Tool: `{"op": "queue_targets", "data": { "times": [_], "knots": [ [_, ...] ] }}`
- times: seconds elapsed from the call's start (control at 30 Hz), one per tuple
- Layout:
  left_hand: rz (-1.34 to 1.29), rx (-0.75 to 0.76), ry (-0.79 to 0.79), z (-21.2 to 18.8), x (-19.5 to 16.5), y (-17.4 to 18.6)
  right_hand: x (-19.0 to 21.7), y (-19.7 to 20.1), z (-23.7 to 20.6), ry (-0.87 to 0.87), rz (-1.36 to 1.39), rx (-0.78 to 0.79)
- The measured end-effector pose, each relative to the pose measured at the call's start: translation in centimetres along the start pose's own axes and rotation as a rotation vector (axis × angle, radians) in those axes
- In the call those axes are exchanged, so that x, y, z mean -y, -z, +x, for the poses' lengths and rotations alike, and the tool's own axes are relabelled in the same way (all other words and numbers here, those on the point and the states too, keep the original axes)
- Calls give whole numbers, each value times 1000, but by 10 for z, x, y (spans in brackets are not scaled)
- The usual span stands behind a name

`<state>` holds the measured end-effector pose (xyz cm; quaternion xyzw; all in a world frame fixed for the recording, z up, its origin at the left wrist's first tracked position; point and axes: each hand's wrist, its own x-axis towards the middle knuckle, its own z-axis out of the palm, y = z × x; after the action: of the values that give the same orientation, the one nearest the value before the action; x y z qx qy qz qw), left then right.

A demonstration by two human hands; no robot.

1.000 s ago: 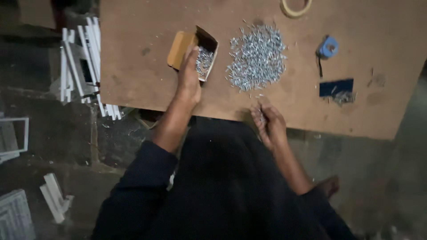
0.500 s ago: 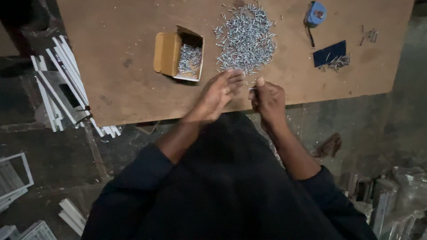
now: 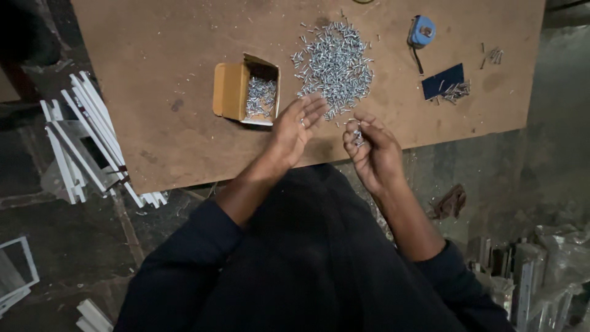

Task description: The person sorts small metal fasteners on a workbench, picking them up from a pile and placing them into a small cardboard box. The hands repeatedly gather fasteners and transfer them into the box.

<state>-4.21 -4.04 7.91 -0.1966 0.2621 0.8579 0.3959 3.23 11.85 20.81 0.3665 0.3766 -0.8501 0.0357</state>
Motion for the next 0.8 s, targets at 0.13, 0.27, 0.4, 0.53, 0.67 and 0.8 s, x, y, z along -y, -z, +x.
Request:
{"op": "queue_targets", "data": {
  "times": [0.13,0.27,0.4,0.53,0.67,0.8],
  "knots": [
    [39,-4,46,2,5,0,1,-8,-11,151,-205,148],
    [79,-14,69,0,14,-16,-8,-19,-5,225,-548,0],
    [149,23,81,-8,19,-18,-12,-18,12,180,-606,92],
    [66,5,19,-1,38,-4,-23,-5,21,371,-681,377],
    [-103,-86,19,7,62,7,-32,14,25,703,-1064,492],
    [-17,-69,-65,9,82,13,-39,43,29,186,-664,378]
  ]
}}
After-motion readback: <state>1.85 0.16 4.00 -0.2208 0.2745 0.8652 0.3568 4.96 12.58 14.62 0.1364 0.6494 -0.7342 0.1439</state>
